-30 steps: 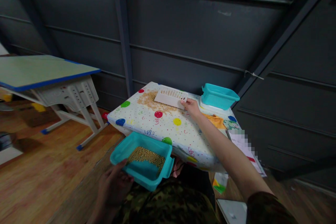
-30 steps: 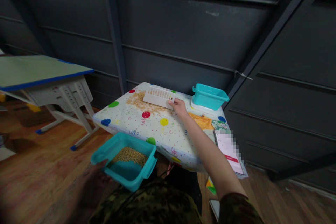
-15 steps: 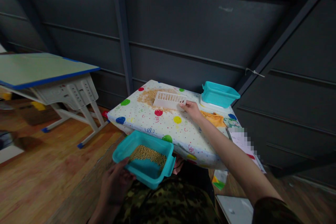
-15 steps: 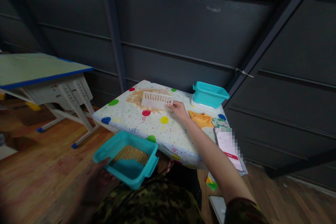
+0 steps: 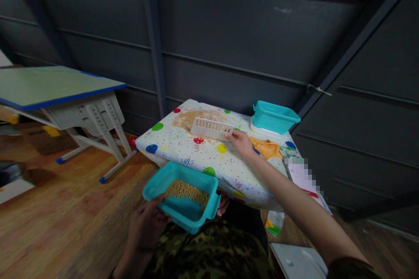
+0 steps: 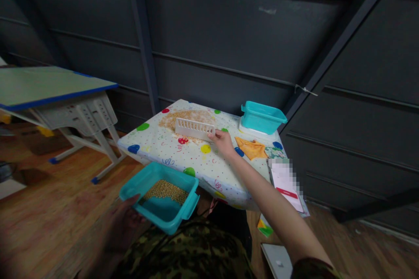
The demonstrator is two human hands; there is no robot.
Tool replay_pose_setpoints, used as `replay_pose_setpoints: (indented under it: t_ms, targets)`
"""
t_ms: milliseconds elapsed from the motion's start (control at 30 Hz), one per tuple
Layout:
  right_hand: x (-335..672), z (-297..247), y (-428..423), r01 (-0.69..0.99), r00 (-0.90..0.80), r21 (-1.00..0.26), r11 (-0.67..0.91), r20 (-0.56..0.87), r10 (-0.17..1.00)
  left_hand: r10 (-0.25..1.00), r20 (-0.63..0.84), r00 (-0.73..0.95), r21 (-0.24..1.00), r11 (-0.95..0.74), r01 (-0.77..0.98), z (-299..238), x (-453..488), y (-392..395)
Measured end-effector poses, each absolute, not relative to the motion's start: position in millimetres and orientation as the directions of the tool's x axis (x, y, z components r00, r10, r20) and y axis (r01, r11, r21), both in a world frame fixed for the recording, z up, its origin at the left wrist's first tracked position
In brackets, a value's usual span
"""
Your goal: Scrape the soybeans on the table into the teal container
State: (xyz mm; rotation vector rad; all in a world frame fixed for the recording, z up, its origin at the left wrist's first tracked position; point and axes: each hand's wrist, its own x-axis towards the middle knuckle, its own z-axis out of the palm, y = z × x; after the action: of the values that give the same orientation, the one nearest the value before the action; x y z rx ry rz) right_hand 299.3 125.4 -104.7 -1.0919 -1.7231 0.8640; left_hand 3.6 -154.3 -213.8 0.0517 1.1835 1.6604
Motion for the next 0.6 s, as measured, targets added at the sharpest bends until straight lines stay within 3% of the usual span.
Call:
replay_pose_setpoints:
  t_ms: [100,267,600]
  targets:
    - [298.7,-106.8,120.3,0.276,-0.213,-0.883,0.381,0.33,0.92,0.732,-0.438,-0.521,0.741,-0.034,-0.671,-214.1,7.1,-155.3]
    - [294.1,-108.2,110.3,0.254,-0.214,-0.89,0.378,0.329,0.919,0.772,-0.484,-0.412,0.707,0.067,-0.704,-222.3,-4.1,-154.3]
    - [295.6,-106.3,97.3,0.256,-0.228,-0.89,0.377,0.324,0.918,0.765,-0.469,-0.442,0.706,0.024,-0.708,-221.7,-1.0,-154.3]
